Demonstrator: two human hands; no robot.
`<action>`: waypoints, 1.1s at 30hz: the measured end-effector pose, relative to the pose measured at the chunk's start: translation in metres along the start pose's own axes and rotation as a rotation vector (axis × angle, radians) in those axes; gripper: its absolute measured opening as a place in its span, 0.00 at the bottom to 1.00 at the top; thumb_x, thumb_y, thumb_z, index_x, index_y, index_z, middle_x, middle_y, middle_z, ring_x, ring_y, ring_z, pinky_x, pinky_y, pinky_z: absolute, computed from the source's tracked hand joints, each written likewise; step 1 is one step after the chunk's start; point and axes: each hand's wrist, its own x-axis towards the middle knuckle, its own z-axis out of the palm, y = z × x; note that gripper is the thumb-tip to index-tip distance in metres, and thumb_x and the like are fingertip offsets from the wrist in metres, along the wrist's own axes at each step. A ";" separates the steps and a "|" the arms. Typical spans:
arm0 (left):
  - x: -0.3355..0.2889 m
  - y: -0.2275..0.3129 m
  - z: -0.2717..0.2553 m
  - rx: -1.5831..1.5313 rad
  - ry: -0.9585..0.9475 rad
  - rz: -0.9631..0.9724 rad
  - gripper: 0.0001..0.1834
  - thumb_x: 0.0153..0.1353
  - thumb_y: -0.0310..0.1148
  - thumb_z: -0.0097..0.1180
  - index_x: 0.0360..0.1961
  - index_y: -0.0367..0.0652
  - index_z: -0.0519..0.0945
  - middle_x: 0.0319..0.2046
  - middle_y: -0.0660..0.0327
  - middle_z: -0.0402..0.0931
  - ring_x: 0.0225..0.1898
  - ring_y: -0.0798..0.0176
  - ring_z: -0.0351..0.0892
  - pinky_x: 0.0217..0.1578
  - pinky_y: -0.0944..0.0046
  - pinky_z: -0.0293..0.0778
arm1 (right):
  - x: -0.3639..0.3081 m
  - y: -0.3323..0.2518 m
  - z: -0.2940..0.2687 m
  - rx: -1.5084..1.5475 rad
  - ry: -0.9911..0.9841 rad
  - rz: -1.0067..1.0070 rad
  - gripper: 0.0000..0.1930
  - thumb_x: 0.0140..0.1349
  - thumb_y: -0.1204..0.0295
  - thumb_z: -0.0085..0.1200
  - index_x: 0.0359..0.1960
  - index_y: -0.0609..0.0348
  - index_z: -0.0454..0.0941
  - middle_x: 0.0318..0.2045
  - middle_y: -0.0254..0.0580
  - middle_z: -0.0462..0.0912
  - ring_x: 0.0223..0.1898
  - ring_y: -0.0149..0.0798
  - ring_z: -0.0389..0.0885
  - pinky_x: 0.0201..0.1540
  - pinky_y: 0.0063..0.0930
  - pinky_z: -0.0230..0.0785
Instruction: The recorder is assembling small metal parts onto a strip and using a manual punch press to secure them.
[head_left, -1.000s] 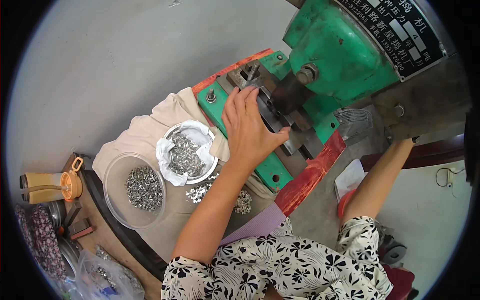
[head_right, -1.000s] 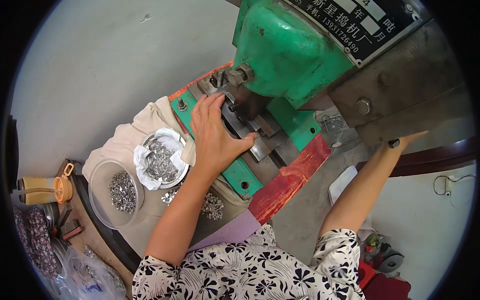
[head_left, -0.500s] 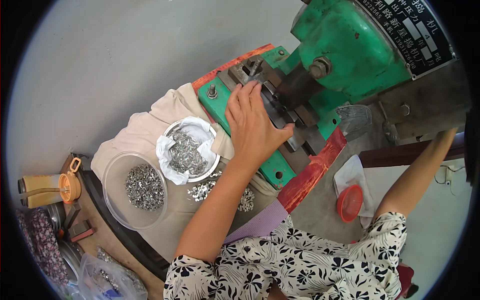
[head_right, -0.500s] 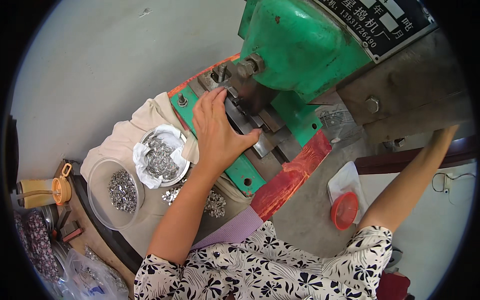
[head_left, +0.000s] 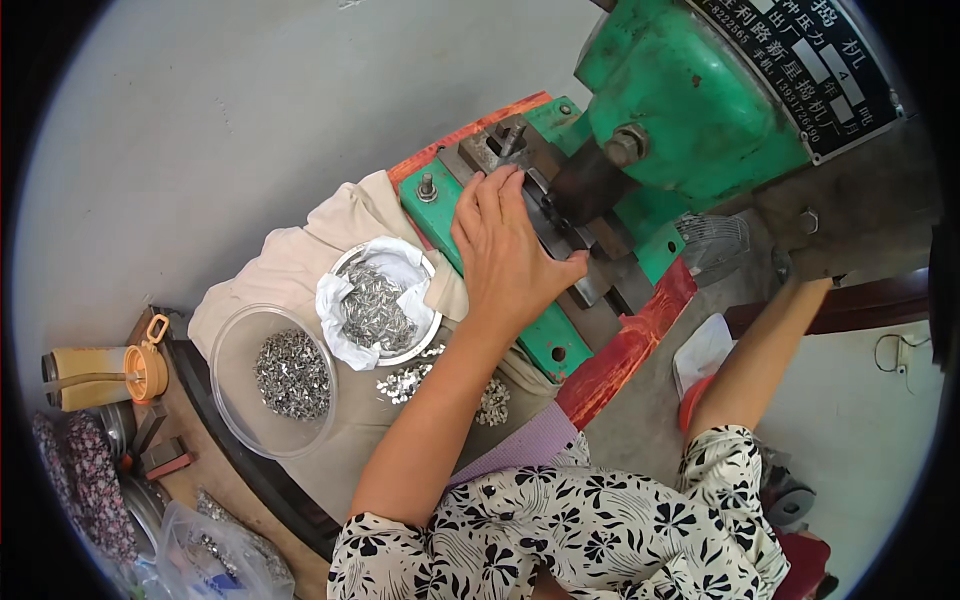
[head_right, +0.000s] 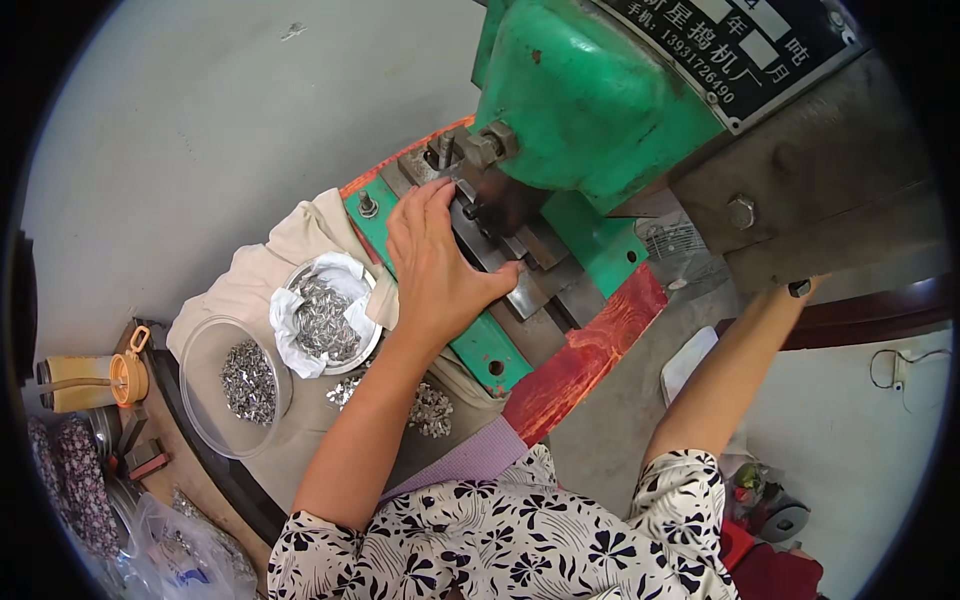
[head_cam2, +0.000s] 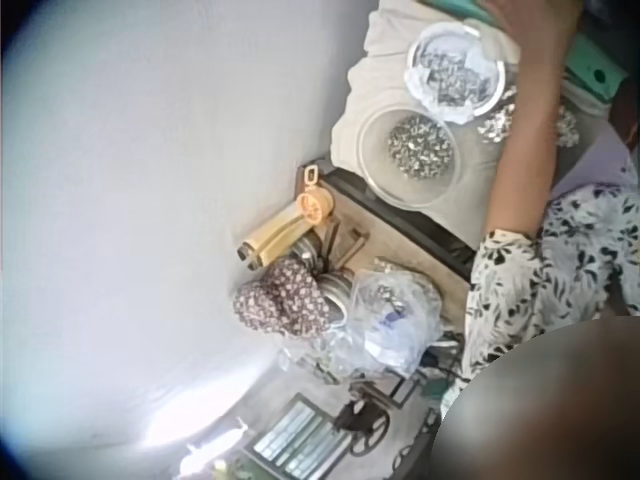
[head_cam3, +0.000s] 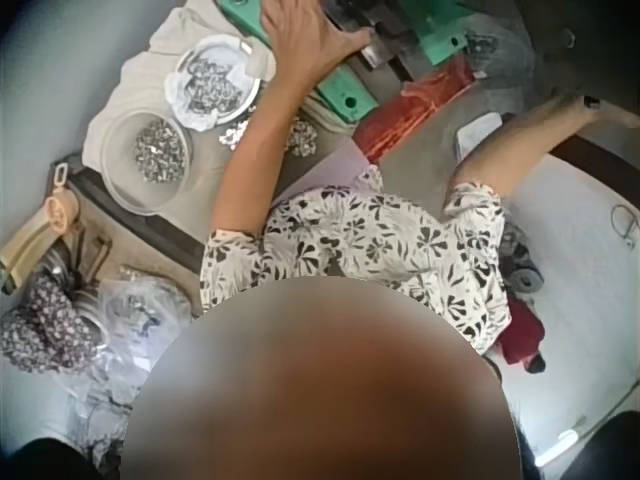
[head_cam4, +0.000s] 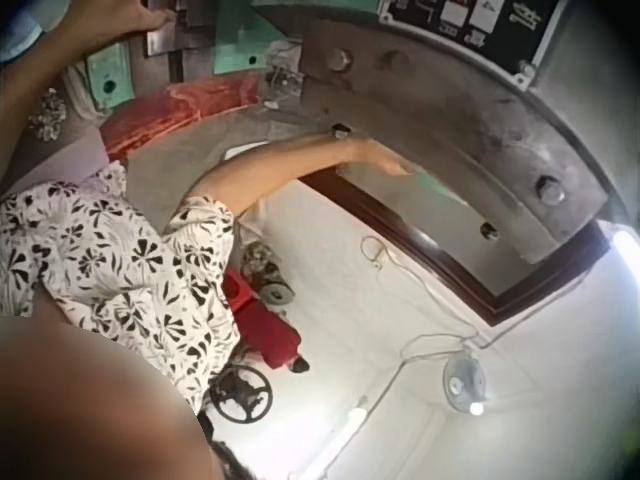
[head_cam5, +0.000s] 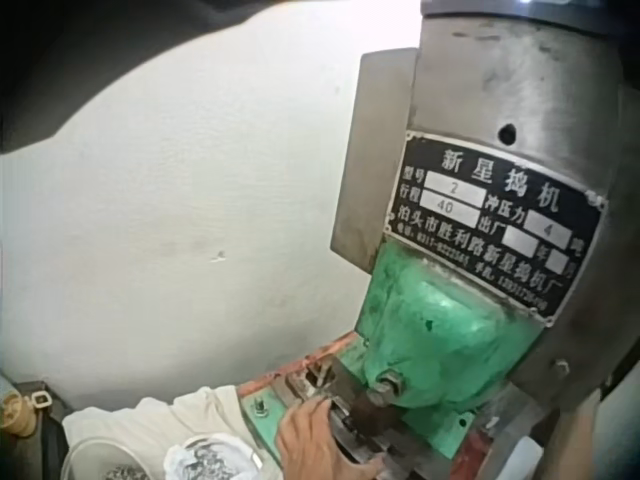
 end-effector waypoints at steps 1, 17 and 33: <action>0.001 0.002 0.000 -0.005 -0.010 -0.003 0.51 0.33 0.39 0.76 0.60 0.31 0.66 0.61 0.52 0.62 0.67 0.43 0.55 0.66 0.45 0.53 | -0.002 -0.003 -0.005 0.004 0.005 -0.003 0.23 0.70 0.62 0.50 0.59 0.67 0.73 0.51 0.48 0.80 0.47 0.40 0.80 0.50 0.31 0.73; -0.037 0.022 -0.013 -0.017 -0.051 -0.002 0.50 0.32 0.39 0.75 0.57 0.30 0.66 0.59 0.49 0.63 0.67 0.43 0.57 0.67 0.44 0.49 | 0.126 0.150 -0.158 -0.174 0.020 -0.155 0.17 0.71 0.74 0.49 0.59 0.66 0.71 0.45 0.40 0.82 0.43 0.35 0.82 0.46 0.28 0.75; -0.041 0.012 -0.015 -0.129 -0.100 -0.013 0.54 0.32 0.38 0.79 0.61 0.33 0.63 0.61 0.50 0.61 0.65 0.44 0.58 0.65 0.47 0.52 | -0.013 0.180 -0.083 0.017 0.245 -0.016 0.17 0.73 0.67 0.49 0.56 0.68 0.70 0.47 0.43 0.79 0.48 0.35 0.77 0.53 0.29 0.69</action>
